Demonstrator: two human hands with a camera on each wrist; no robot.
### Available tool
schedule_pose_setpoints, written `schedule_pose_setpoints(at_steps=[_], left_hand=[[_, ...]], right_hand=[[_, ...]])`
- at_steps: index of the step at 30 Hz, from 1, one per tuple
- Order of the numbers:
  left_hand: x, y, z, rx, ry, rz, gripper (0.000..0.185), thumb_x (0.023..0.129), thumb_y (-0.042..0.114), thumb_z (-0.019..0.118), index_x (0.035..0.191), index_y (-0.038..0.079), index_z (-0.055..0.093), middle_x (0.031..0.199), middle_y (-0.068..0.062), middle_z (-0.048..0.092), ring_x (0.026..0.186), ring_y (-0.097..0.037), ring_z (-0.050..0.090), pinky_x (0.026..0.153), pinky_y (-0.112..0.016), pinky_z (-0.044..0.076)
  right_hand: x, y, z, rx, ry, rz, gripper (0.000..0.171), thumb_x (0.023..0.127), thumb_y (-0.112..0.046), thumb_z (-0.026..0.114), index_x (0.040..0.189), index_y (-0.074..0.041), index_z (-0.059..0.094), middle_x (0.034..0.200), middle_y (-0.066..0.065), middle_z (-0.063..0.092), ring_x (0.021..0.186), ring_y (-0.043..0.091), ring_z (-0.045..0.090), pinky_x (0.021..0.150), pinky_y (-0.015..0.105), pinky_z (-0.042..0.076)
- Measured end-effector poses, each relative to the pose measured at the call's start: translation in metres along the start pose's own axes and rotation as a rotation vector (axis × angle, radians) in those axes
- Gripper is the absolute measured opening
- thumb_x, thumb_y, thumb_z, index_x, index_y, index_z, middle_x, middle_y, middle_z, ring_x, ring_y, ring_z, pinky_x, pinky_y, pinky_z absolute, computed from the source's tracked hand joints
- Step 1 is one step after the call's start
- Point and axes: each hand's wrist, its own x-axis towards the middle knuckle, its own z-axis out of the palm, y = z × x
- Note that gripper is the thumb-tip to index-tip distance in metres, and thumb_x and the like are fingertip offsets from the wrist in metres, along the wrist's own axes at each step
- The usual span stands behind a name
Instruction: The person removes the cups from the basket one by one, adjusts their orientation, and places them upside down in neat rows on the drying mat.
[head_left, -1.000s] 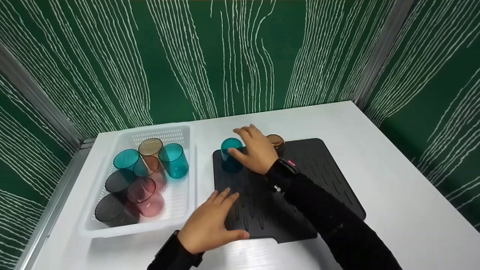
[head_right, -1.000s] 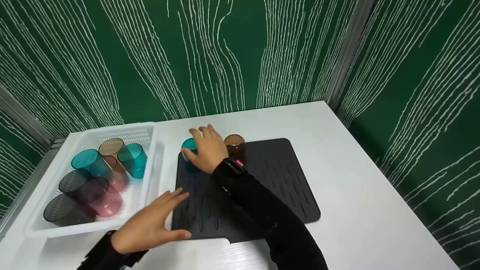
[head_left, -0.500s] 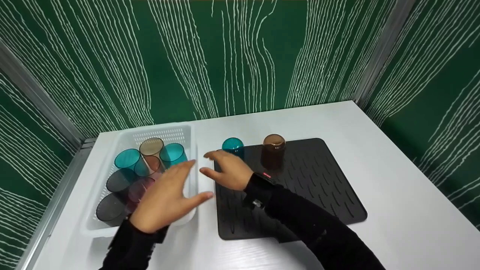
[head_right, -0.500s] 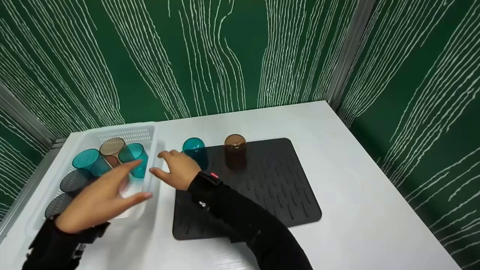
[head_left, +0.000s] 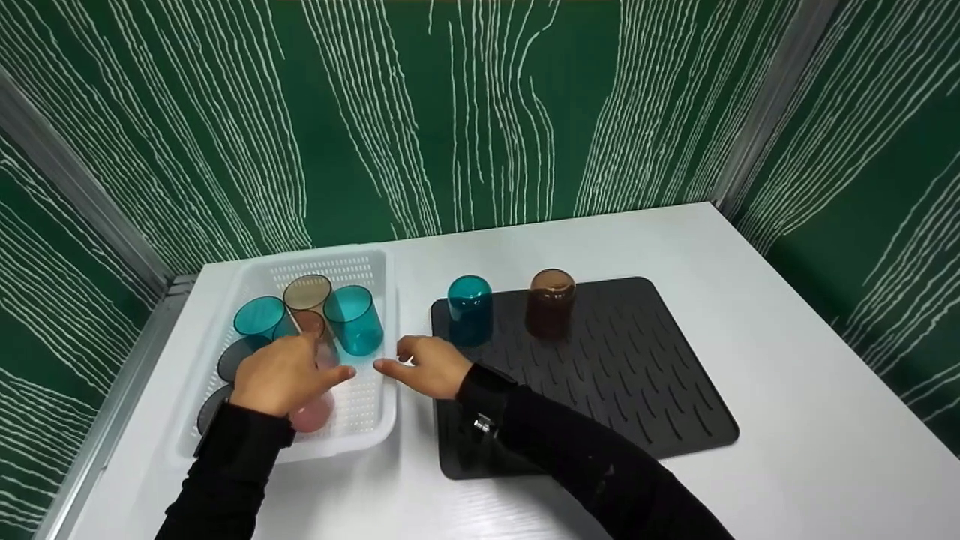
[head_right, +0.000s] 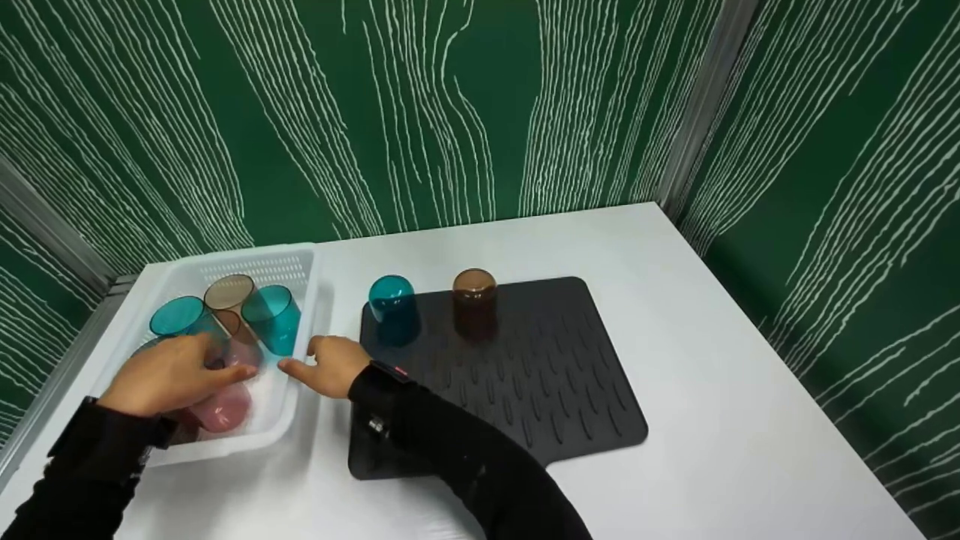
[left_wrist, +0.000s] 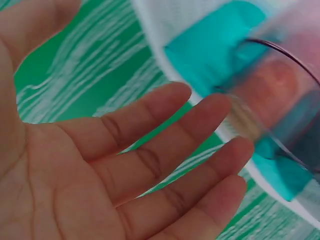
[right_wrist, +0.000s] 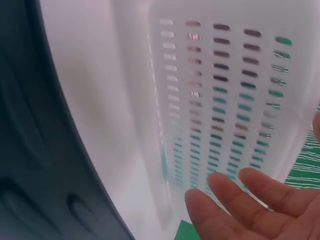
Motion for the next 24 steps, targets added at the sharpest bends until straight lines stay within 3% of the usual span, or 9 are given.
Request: schedule_pose_setpoints(at_steps=[5, 9, 13, 24], left_hand=[[0.010, -0.009, 0.010, 0.000, -0.065, -0.031, 0.028, 0.070, 0.038, 0.070, 0.070, 0.011, 0.062, 0.070, -0.005, 0.061, 0.063, -0.022, 0.055, 0.050, -0.040, 0.041], [0.012, -0.014, 0.016, 0.014, -0.058, 0.002, 0.012, 0.068, 0.019, 0.070, 0.075, 0.010, 0.065, 0.076, -0.009, 0.064, 0.065, -0.025, 0.057, 0.051, -0.043, 0.042], [0.011, -0.016, 0.017, 0.023, -0.039, 0.042, 0.014, 0.067, 0.004, 0.061, 0.080, 0.010, 0.065, 0.078, -0.012, 0.064, 0.064, -0.027, 0.056, 0.051, -0.044, 0.043], [0.009, -0.016, 0.018, 0.031, 0.022, 0.062, 0.012, 0.076, 0.003, 0.054, 0.077, 0.010, 0.063, 0.075, -0.013, 0.063, 0.063, -0.028, 0.056, 0.050, -0.047, 0.042]], right_hand=[[0.000, 0.000, 0.005, 0.035, -0.009, 0.030, 0.041, 0.085, -0.051, 0.048, 0.085, -0.011, 0.059, 0.079, 0.000, 0.061, 0.070, 0.011, 0.053, 0.061, 0.022, 0.043], [0.000, 0.001, 0.007, 0.093, -0.007, 0.033, 0.037, 0.085, -0.048, 0.050, 0.081, -0.011, 0.056, 0.076, -0.002, 0.059, 0.068, 0.011, 0.051, 0.058, 0.021, 0.041], [-0.001, 0.001, 0.010, 0.189, -0.012, 0.029, 0.033, 0.086, -0.042, 0.051, 0.078, -0.010, 0.053, 0.072, -0.002, 0.058, 0.064, 0.009, 0.052, 0.055, 0.021, 0.041], [-0.005, -0.001, 0.017, 0.356, -0.008, 0.050, 0.034, 0.088, -0.036, 0.052, 0.070, -0.008, 0.048, 0.057, -0.001, 0.055, 0.052, 0.008, 0.051, 0.048, 0.021, 0.038]])
